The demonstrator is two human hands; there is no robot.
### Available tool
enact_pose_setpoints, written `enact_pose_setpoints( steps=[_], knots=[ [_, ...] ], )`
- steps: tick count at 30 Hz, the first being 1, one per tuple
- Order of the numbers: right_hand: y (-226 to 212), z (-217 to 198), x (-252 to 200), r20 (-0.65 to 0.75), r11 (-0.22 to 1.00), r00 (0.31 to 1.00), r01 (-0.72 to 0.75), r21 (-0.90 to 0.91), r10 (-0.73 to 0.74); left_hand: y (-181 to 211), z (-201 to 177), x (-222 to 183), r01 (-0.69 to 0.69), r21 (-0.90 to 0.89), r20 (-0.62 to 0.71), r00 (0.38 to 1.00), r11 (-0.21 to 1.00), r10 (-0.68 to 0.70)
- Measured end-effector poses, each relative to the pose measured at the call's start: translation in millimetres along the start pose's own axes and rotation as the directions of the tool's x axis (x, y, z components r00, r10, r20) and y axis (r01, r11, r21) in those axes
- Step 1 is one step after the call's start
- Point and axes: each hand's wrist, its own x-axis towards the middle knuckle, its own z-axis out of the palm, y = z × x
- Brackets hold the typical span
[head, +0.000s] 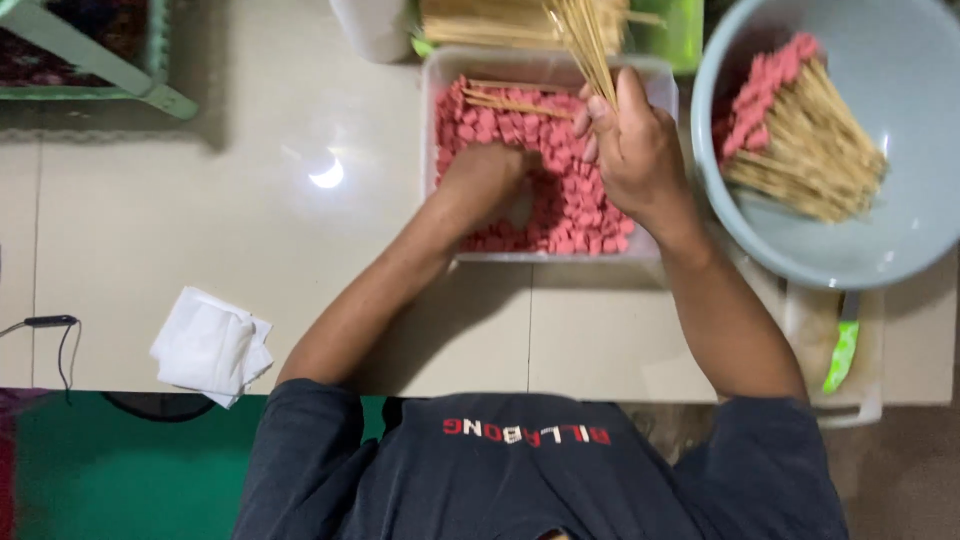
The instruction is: Manually attaching small pink decorative ornaments to the ends of wooden skewers
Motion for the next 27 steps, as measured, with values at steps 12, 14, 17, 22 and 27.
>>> enact_pose_setpoints(
  steps=[12, 14, 17, 22, 27],
  knots=[
    [3.6, 3.2, -45.9, 0.124, 0.932, 0.967, -0.247, 0.265, 0.221, 2.4, 15.1, 1.0, -0.247, 0.260, -0.181, 0.937, 0.934, 0.298],
    [11.2, 5.3, -49.6, 0.152, 0.929, 0.958, -0.275, 0.248, 0.243, 6.1, 16.3, 3.1, -0.251, 0.262, -0.157, 0.942, 0.932, 0.298],
    [11.9, 5.7, -52.5, 0.195, 0.905, 0.933, -0.345, 0.251, 0.301, 13.6, 16.8, 3.0, -0.273, 0.237, -0.137, 0.941, 0.933, 0.310],
    [10.7, 6.8, -54.6, 0.175, 0.882, 0.924, -0.378, 0.281, 0.340, 22.5, 18.2, 2.8, -0.380, 0.232, -0.183, 0.887, 0.896, 0.424],
    [9.6, 6.1, -54.2, 0.138, 0.849, 0.914, -0.406, 0.337, 0.383, 25.2, 24.9, 10.7, -0.404, 0.347, -0.123, 0.875, 0.847, 0.467]
  ],
)
